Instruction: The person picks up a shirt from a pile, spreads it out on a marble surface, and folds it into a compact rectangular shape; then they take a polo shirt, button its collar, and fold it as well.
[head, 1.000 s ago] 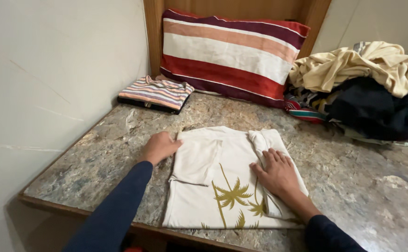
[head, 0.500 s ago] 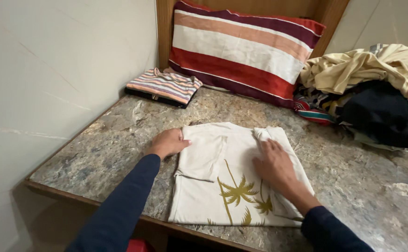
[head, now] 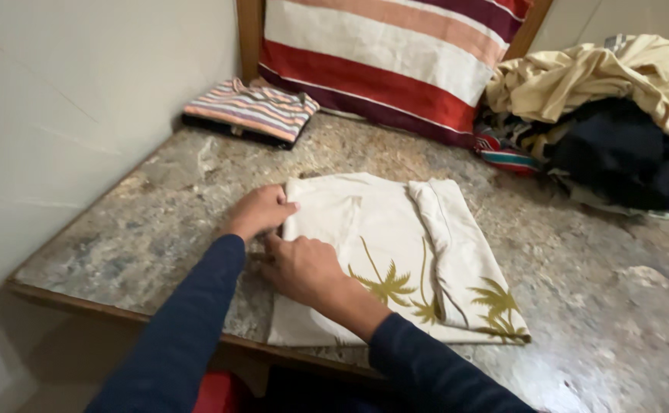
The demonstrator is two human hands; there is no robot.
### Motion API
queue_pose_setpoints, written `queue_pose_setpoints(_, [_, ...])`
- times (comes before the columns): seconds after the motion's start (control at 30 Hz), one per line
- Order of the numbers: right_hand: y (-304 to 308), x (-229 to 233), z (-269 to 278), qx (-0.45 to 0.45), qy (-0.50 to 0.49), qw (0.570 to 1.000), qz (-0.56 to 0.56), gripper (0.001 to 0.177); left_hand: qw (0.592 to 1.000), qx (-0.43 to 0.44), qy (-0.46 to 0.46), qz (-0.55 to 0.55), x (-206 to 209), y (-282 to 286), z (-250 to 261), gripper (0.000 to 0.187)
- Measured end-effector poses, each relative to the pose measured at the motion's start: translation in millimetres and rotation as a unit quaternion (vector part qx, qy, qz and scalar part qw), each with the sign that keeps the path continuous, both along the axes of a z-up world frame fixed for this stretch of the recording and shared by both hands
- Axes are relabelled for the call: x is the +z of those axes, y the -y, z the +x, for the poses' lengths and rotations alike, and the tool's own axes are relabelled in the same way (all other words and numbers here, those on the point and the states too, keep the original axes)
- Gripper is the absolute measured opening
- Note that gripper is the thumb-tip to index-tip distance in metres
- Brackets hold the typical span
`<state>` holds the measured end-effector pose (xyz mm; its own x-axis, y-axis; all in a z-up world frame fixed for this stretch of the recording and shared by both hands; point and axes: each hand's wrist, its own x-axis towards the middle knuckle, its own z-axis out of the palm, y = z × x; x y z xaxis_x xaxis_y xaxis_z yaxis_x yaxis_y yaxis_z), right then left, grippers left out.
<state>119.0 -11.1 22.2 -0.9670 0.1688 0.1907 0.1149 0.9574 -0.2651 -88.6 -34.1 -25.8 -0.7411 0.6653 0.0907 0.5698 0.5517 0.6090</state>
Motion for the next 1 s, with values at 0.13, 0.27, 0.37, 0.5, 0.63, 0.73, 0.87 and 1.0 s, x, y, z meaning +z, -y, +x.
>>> queue_pose_setpoints(0.13, [-6,-11,-3,-0.015,-0.007,1.0,0.007,0.034,0.999,-0.011,-0.031,0.018,-4,-4,-5,0.043])
queue_pose_setpoints(0.27, [-16,-31,-12,-0.012,-0.033,0.999,-0.016,0.033,0.999,0.009,-0.039,0.037,-19,-10,-13,0.04])
queue_pose_setpoints(0.37, [-30,-40,-22,0.011,-0.084,0.993,-0.077,0.025,0.998,0.011,-0.024,0.064,-27,-21,-29,0.038])
queue_pose_setpoints(0.5, [-36,-27,-30,-0.016,-0.006,0.904,-0.428,0.017,0.992,0.015,-0.008,0.128,-6,-33,-33,0.039])
queue_pose_setpoints(0.63, [-44,-3,-24,0.03,-0.049,0.853,-0.52,0.017,0.992,0.031,-0.014,0.125,52,-53,-3,0.036])
queue_pose_setpoints(0.73, [-63,9,-6,0.042,-0.096,0.855,-0.509,0.015,0.992,0.039,-0.058,0.101,83,-79,13,0.035])
queue_pose_setpoints(0.87, [-103,18,30,0.013,-0.079,0.848,-0.525,0.016,0.996,0.026,-0.047,0.073,89,-118,44,0.033])
queue_pose_setpoints(1.0, [-145,18,76,-0.047,-0.023,0.872,-0.486,0.015,0.997,-0.052,0.041,0.027,82,-151,79,0.034])
